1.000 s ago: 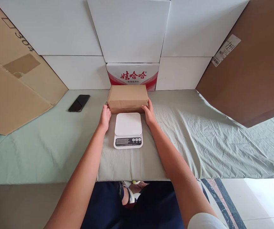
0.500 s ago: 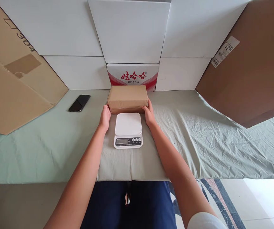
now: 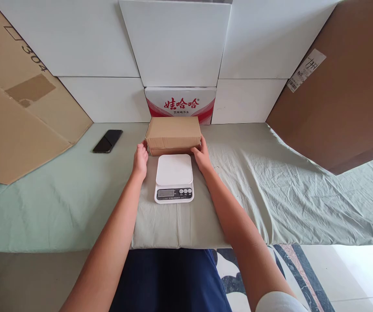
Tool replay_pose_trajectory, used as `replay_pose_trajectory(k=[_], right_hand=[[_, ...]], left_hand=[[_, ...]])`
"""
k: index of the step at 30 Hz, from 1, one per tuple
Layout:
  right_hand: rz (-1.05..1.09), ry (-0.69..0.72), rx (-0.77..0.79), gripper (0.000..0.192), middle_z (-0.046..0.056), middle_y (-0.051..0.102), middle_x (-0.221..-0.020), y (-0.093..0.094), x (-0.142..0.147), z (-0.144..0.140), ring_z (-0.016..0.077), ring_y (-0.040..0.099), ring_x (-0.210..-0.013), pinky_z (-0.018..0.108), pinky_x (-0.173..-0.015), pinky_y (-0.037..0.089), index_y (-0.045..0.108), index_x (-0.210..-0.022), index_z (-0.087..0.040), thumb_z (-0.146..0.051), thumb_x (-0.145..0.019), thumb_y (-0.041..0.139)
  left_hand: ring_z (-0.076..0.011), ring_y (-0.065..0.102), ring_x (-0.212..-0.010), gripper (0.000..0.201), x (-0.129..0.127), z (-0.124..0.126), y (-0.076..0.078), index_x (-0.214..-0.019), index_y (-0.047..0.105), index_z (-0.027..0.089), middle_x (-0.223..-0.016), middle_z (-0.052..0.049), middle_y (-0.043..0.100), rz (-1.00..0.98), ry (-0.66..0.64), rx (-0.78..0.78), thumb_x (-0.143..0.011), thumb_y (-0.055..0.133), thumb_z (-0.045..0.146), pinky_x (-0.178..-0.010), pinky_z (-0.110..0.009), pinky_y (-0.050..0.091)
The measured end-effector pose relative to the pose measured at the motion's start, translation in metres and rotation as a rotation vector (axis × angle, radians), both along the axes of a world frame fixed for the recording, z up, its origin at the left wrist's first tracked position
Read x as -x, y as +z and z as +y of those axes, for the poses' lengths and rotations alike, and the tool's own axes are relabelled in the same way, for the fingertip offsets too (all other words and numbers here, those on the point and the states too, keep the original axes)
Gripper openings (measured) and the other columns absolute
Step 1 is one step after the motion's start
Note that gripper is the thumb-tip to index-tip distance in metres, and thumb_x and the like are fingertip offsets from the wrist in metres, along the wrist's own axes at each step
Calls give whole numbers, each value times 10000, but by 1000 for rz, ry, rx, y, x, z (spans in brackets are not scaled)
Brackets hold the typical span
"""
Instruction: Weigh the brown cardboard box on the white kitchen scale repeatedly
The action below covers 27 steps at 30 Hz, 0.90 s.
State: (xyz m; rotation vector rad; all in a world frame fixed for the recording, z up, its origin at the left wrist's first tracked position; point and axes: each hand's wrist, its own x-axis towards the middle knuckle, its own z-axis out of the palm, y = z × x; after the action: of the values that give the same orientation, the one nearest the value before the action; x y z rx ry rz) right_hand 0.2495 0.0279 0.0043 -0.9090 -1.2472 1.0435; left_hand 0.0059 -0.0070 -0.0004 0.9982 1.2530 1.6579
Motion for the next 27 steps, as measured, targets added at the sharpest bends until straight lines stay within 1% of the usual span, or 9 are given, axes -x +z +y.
replay_pose_trajectory(k=[4,6,9,11,13,15,19,23,27], right_hand=[[-5,3,-16,594,-35,621,-1427,-3,0,1,257,589,-1274,482,-1178,460,554,-1293,-362,-234,-715,602],[-11,14,-9,609,-25,620,-1432,-3,0,1,260,594,-1279,489,-1181,461,544,-1316,-359,-236,-724,607],[-8,18,-4,685,-13,553,-1523,-1,1,0,267,546,-1364,503,-1213,434,497,-1381,-358,-236,-718,619],[-4,-2,-11,739,0,513,-1564,1,2,0,267,479,-1445,504,-1260,376,465,-1416,-345,-232,-705,629],[-17,-23,-24,719,13,547,-1526,1,3,1,269,440,-1479,504,-1295,321,486,-1398,-324,-231,-700,630],[-49,-30,-30,652,17,605,-1448,0,3,2,282,462,-1446,515,-1296,316,529,-1350,-314,-235,-711,628],[-98,-46,-19,582,26,626,-1395,-2,1,2,296,515,-1353,529,-1249,377,552,-1320,-306,-258,-746,634],[-127,-54,-10,573,37,607,-1415,-1,0,0,291,515,-1353,524,-1240,382,539,-1328,-292,-267,-762,625],[-132,-52,13,607,28,599,-1439,5,1,-4,272,508,-1360,504,-1247,384,513,-1358,-300,-258,-762,620]], left_hand=[[-266,399,-1554,696,-1,2,-2,-1427,604,230,-1592,-93,542,-8,-65,-34,-975,389,714,-1271,-388,332],[-262,449,-1525,665,-1,2,-3,-1401,627,247,-1547,-83,592,8,-81,-41,-973,410,709,-1262,-396,348],[-233,459,-1518,617,-2,0,-3,-1411,618,285,-1570,-57,571,40,-76,-44,-979,432,684,-1271,-388,326],[-226,444,-1528,614,-3,-1,-2,-1430,600,297,-1586,-47,554,44,-83,-56,-982,427,679,-1275,-382,318],[-235,436,-1533,615,-3,-1,0,-1431,601,295,-1582,-46,558,32,-94,-63,-981,426,678,-1275,-384,320],[-249,440,-1531,603,-3,-1,1,-1412,616,276,-1579,-60,561,-2,-93,-44,-980,441,659,-1274,-394,324],[-258,490,-1497,527,1,1,0,-1350,649,235,-1563,-100,573,-115,-88,22,-954,534,563,-1253,-411,361],[-282,539,-1454,424,4,3,-2,-1220,715,201,-1424,-104,688,-117,-96,-23,-834,695,376,-1243,-438,380],[-315,539,-1442,397,3,4,-2,-1151,736,163,-1348,-113,724,-109,-77,-48,-774,701,281,-1249,-469,364]])
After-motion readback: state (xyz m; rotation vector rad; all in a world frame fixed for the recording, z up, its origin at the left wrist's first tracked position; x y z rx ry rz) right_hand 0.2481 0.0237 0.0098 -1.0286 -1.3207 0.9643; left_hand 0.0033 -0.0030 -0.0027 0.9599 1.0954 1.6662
